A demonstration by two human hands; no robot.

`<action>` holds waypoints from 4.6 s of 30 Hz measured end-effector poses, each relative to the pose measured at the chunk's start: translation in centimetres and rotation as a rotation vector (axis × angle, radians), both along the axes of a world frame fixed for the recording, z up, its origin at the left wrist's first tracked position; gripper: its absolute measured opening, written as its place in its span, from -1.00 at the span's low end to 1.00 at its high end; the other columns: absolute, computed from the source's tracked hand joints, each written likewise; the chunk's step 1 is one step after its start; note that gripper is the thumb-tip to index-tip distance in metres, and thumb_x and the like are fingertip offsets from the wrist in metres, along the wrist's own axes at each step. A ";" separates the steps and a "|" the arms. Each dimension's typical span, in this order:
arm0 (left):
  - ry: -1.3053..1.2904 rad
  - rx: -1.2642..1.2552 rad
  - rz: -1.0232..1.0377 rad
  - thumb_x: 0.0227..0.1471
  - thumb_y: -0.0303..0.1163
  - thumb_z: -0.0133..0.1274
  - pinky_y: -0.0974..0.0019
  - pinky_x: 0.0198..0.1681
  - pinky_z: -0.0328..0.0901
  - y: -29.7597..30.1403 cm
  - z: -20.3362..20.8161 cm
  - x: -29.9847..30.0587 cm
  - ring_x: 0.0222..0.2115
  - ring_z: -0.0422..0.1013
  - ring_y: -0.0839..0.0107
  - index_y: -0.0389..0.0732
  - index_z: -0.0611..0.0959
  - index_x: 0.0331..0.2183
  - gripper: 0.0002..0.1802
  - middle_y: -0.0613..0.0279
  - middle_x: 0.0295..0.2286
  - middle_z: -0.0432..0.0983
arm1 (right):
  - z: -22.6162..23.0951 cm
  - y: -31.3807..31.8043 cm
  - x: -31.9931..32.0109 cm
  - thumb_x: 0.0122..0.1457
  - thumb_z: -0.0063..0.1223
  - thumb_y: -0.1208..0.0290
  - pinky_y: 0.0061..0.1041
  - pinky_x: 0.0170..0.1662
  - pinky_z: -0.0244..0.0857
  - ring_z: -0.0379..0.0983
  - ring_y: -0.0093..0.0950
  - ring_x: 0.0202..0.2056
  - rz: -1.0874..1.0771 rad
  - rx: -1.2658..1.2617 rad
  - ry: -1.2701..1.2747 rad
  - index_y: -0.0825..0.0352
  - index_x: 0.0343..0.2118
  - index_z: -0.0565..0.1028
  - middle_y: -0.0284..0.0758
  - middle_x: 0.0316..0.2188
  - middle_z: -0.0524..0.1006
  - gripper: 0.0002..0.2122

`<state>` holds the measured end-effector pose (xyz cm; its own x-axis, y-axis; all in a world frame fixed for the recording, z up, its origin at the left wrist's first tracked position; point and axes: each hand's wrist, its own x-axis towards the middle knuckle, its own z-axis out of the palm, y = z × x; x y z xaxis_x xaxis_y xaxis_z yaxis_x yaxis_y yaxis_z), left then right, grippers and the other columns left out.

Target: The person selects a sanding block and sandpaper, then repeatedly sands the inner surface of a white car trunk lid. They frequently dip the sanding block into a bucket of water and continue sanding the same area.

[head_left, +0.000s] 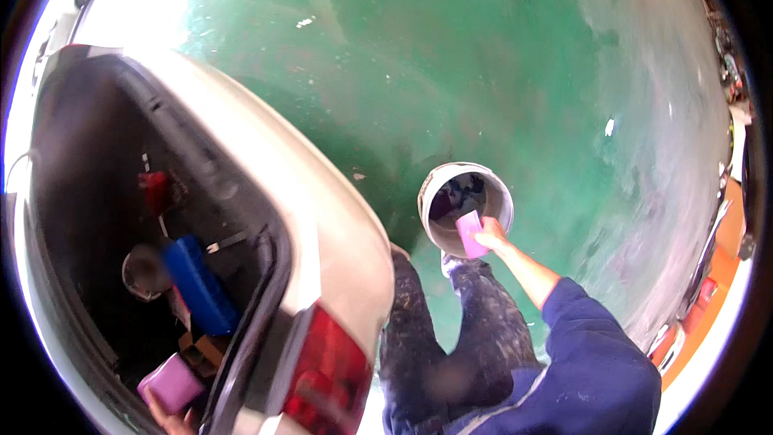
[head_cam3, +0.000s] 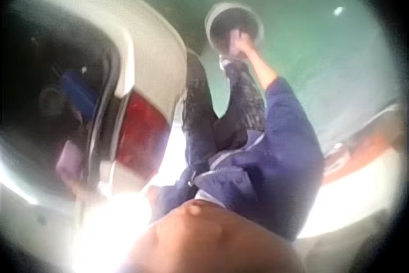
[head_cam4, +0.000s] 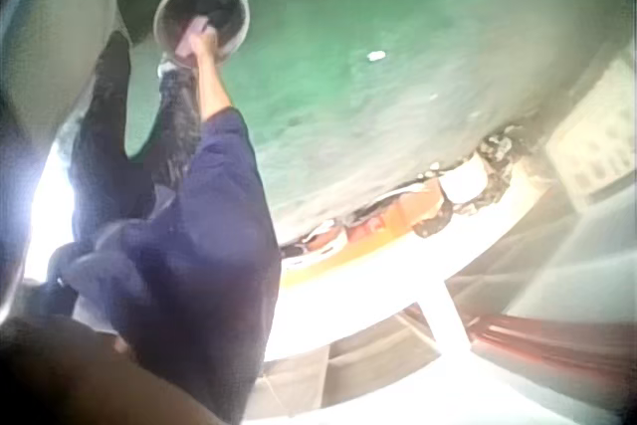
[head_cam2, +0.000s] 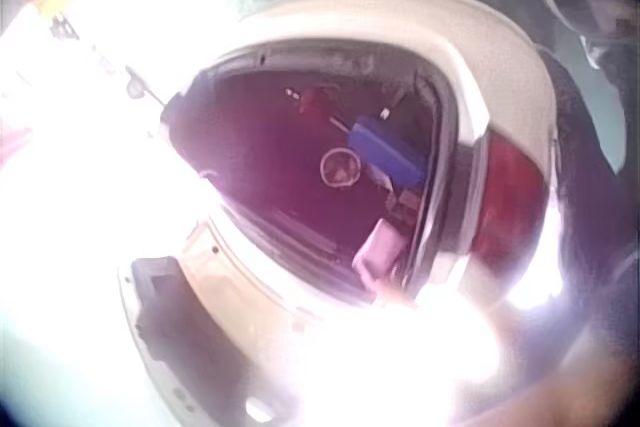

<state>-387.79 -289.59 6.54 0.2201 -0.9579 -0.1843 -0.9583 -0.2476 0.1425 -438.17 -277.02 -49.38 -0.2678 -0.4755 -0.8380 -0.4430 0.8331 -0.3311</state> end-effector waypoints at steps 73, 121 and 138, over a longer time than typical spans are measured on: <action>0.245 -0.375 -0.487 0.35 0.00 -0.16 0.02 0.34 0.06 24.6 3.2 14.9 0.31 0.21 -0.01 -0.25 0.11 0.40 -0.20 -0.27 0.20 0.35 | 93.7 -1.4 61.0 0.17 0.18 0.39 -0.22 0.07 0.11 0.27 -0.21 0.00 -0.185 -2.574 0.267 0.19 0.26 0.46 -0.38 0.29 0.36 -0.46; 0.068 -1.579 -0.750 -0.01 -0.15 0.19 -0.26 0.45 -0.27 22.5 46.7 27.7 0.45 -0.19 -0.01 -0.15 -0.04 0.46 0.15 -0.11 0.42 -0.13 | 93.3 0.3 61.2 0.06 0.17 0.44 -0.23 0.10 0.06 0.29 -0.24 0.02 -0.167 -2.580 0.220 0.17 0.20 0.53 -0.47 0.30 0.39 -0.46; 0.009 -1.599 -0.717 0.02 -0.12 0.15 -0.29 0.44 -0.26 22.6 46.4 28.3 0.47 -0.28 0.00 -0.12 -0.03 0.46 0.12 -0.02 0.45 -0.21 | 93.7 -2.3 60.6 0.01 0.22 0.44 -0.25 0.00 0.13 0.31 -0.25 -0.02 -0.286 -2.624 0.375 0.17 0.17 0.56 -0.53 0.29 0.39 -0.45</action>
